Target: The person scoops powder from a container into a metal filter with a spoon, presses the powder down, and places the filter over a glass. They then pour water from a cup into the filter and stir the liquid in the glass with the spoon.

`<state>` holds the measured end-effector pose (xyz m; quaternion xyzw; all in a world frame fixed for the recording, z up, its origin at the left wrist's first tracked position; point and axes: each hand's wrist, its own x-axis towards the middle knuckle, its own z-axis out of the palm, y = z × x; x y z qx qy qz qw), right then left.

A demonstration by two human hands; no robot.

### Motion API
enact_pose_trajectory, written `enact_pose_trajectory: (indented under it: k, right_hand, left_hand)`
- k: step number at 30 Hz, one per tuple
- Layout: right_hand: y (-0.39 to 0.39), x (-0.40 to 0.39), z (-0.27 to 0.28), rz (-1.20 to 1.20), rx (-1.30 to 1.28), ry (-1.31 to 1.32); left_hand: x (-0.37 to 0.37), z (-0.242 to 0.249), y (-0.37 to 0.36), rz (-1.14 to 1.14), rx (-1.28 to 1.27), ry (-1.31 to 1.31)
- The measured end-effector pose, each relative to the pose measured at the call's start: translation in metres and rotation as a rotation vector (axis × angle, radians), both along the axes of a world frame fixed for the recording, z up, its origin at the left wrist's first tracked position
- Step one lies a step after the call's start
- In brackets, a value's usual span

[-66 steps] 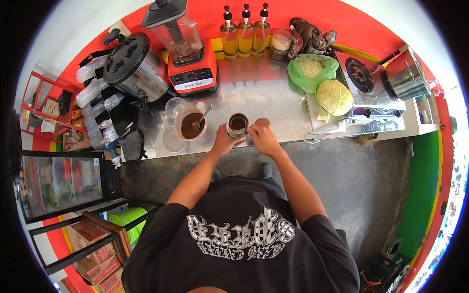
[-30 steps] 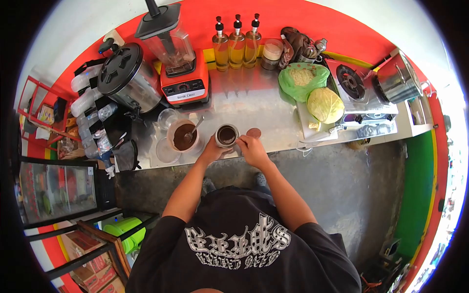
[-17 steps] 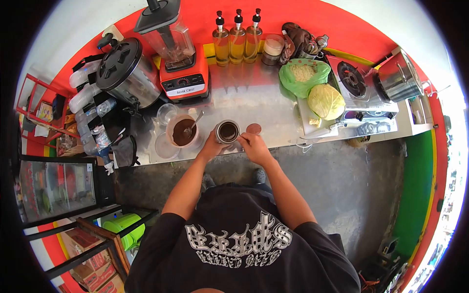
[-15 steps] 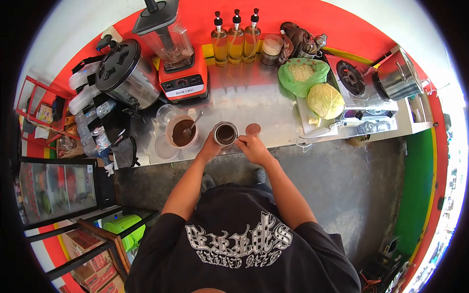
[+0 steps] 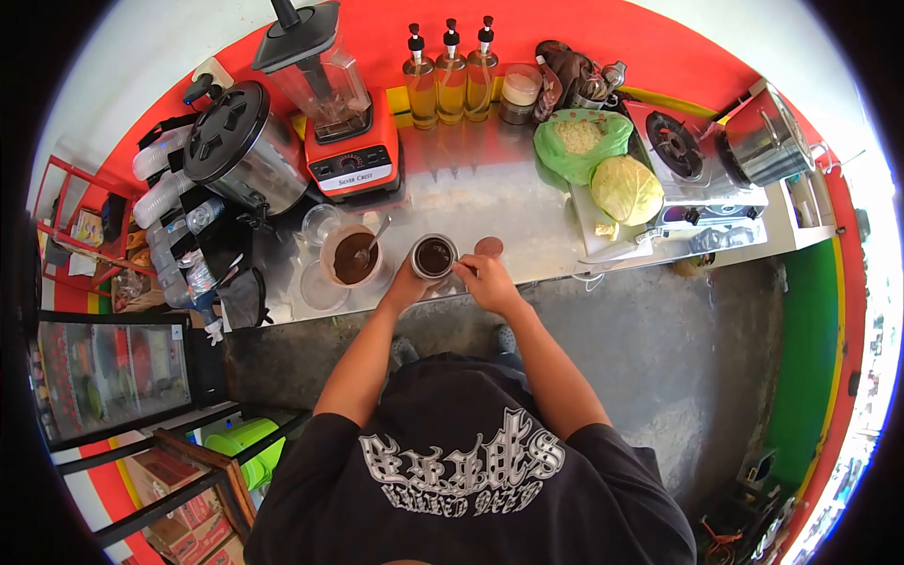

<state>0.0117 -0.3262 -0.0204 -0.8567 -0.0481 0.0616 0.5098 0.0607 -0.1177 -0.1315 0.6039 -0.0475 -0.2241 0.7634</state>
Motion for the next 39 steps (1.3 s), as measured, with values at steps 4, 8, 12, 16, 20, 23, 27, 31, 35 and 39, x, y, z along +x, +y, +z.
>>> enact_pose_trajectory:
  k: [4, 8, 12, 16, 20, 23, 27, 31, 35, 39]
  right_hand:
    - [-0.007, 0.001, -0.009, 0.103, 0.02, -0.001]
    - [-0.009, 0.007, -0.003, 0.086, 0.017, -0.007]
    - [-0.01, 0.008, -0.008, 0.084, 0.028, -0.018]
    - [-0.01, 0.005, -0.02, 0.011, 0.083, 0.023]
    - [-0.015, 0.005, -0.026, 0.001, 0.206, 0.081]
    - [-0.015, 0.006, -0.02, -0.035, 0.221, 0.08]
    - [-0.016, 0.008, 0.017, -0.086, 0.248, -0.025]
    - [-0.018, -0.003, 0.077, -0.141, 0.148, -0.026]
    - [-0.026, -0.013, 0.119, -0.094, 0.013, -0.153]
    - [-0.026, -0.018, 0.137, -0.288, 0.312, -0.117]
  left_hand:
    - [0.006, -0.013, -0.002, -0.07, 0.104, -0.219]
    - [0.003, -0.026, 0.0, -0.013, 0.104, -0.184]
    - [-0.001, -0.016, 0.003, -0.048, 0.01, -0.065]
    - [-0.002, -0.009, 0.012, -0.11, 0.043, -0.104]
    - [0.002, 0.009, 0.02, -0.279, 0.22, -0.109]
    - [0.001, 0.02, 0.021, -0.303, 0.25, -0.088]
    - [0.003, 0.066, 0.007, -0.229, 0.123, -0.129]
    - [0.015, 0.116, -0.014, -0.285, 0.052, -0.038]
    - [0.02, 0.168, -0.038, -0.212, 0.092, -0.462]
    - [0.028, 0.186, -0.06, -0.246, 0.032, -0.39]
